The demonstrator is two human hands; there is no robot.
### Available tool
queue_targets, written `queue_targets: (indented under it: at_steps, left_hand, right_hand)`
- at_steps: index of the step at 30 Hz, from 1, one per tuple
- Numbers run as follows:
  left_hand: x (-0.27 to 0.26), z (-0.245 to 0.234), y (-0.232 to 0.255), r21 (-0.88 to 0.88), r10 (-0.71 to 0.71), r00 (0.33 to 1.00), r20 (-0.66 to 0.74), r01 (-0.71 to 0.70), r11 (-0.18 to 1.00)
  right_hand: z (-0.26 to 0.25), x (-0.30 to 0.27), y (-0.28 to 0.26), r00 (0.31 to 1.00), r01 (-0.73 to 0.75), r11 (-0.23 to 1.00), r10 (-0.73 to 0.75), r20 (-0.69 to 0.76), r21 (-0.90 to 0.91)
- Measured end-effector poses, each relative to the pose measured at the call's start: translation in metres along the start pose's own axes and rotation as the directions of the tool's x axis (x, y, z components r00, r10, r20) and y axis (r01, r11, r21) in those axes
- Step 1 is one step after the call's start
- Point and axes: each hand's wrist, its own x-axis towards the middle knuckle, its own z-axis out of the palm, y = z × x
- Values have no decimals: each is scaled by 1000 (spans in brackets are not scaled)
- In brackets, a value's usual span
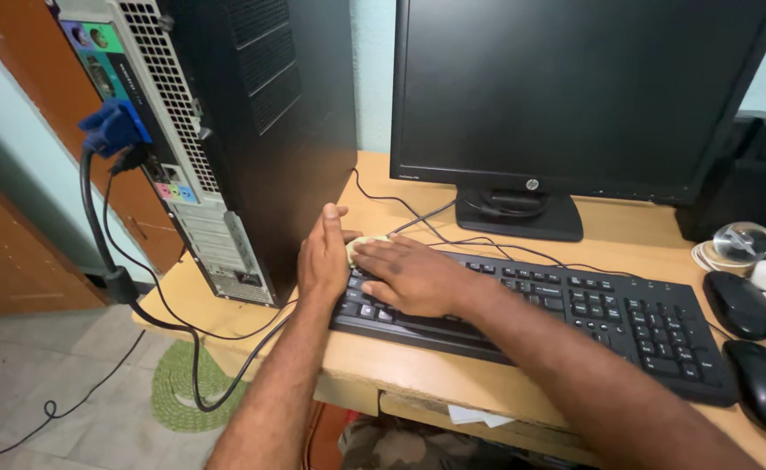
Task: The person cleans a computer monitor, the back of a computer tower, and a keyboard using a yellow cloth. They wipe the screen, the rear ports of the tower, and the keys of the keyboard in a systematic manner.
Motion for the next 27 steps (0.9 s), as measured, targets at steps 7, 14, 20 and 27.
queue_targets:
  at_steps: [7,14,20,27]
  left_hand:
    - [13,5,-22,-291,-109,992,65,123,949]
    - [19,0,-28,-445,-194,959,207,269,854]
    - [20,0,-29,-489,-217,951,222,301,818]
    - [23,0,-29,-473,-218,948,230,305,827]
  right_hand:
    - [-9,-18,-23,989,139,980,-146,39,144]
    - [0,-13,-19,995,99,995,-99,-19,18]
    - [-3,-11,-15,996,58,998,-55,67,-38]
    - [1,-22,-22,967,249,965,-252,37,78]
